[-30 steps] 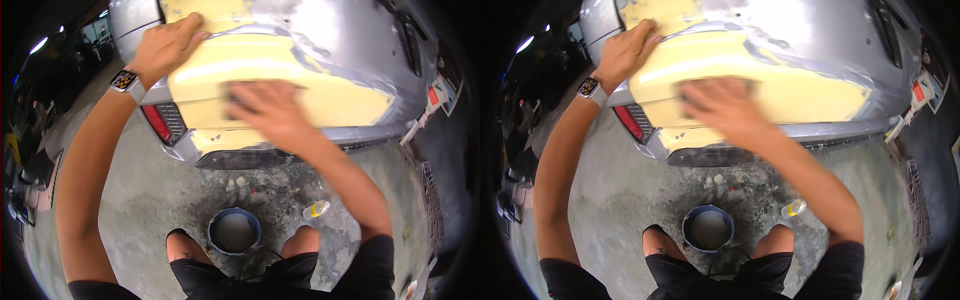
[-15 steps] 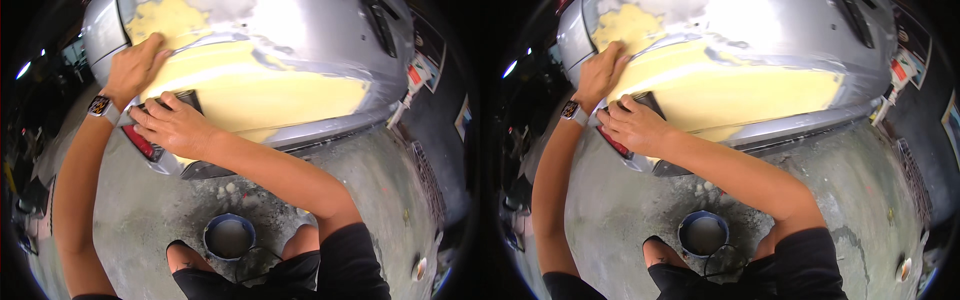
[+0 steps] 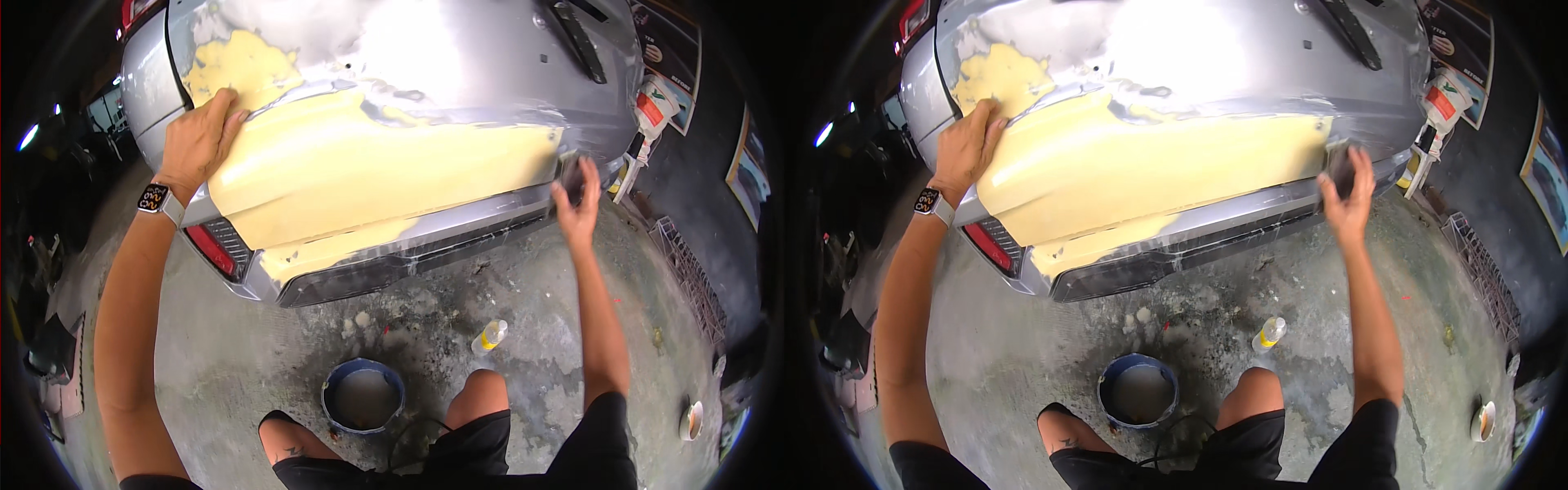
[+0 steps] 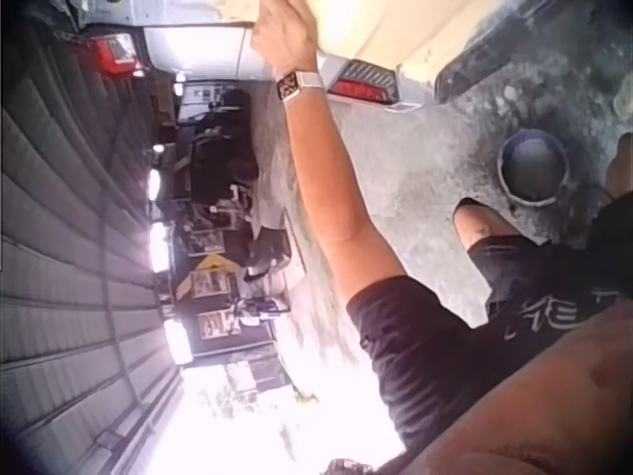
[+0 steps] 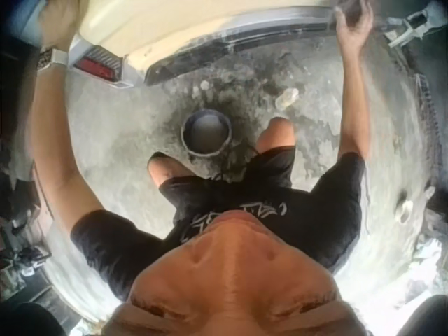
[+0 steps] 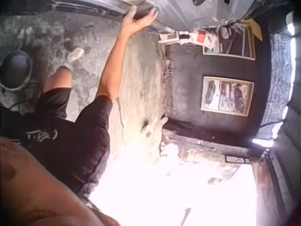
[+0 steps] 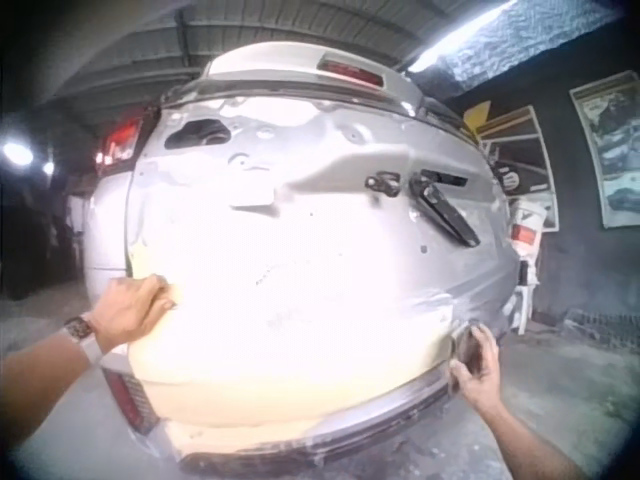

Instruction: Sand down yellow body filler on a car's rear bumper to smooth it.

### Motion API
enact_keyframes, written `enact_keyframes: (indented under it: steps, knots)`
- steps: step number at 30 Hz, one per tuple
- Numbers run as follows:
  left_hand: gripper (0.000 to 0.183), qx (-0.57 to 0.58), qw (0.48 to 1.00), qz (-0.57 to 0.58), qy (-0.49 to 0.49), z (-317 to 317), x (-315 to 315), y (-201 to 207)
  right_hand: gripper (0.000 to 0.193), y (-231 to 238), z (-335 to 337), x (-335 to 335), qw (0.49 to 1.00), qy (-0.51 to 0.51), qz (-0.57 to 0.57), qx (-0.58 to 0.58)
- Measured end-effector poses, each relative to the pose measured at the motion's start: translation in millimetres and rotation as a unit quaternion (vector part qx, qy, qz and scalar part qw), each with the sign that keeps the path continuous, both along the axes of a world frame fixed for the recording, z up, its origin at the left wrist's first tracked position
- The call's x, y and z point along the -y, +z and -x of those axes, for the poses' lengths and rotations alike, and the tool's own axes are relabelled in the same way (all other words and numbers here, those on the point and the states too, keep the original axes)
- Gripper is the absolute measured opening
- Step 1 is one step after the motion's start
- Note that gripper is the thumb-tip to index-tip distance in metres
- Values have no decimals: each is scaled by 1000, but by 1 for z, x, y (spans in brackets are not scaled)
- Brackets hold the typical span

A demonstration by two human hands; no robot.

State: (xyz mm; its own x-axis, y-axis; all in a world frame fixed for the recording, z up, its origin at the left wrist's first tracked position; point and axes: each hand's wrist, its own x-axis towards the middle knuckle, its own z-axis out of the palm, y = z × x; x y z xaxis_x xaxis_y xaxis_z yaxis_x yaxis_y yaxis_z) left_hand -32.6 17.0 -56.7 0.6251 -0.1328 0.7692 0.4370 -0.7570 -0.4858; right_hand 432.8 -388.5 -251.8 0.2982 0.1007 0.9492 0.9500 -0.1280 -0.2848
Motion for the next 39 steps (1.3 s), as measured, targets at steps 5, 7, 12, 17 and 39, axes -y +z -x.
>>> enact_keyframes:
  steps: [5,7,12,17,39]
  knots:
    - [22,9,998,50,32,14,14,2,71,-107,162,-31,903,329,-30,-277]
    - [27,25,991,102,86,4,41,-15,67,-174,213,-35,836,385,30,-390]
    - [80,-67,995,-67,41,-64,101,-113,67,-316,318,-62,741,434,278,-431]
    - [81,-184,977,-96,-49,-193,162,-99,78,-371,368,-69,693,443,462,-331]
    - [77,-91,989,-15,-114,-230,177,-99,76,-391,419,-129,642,391,577,-319]
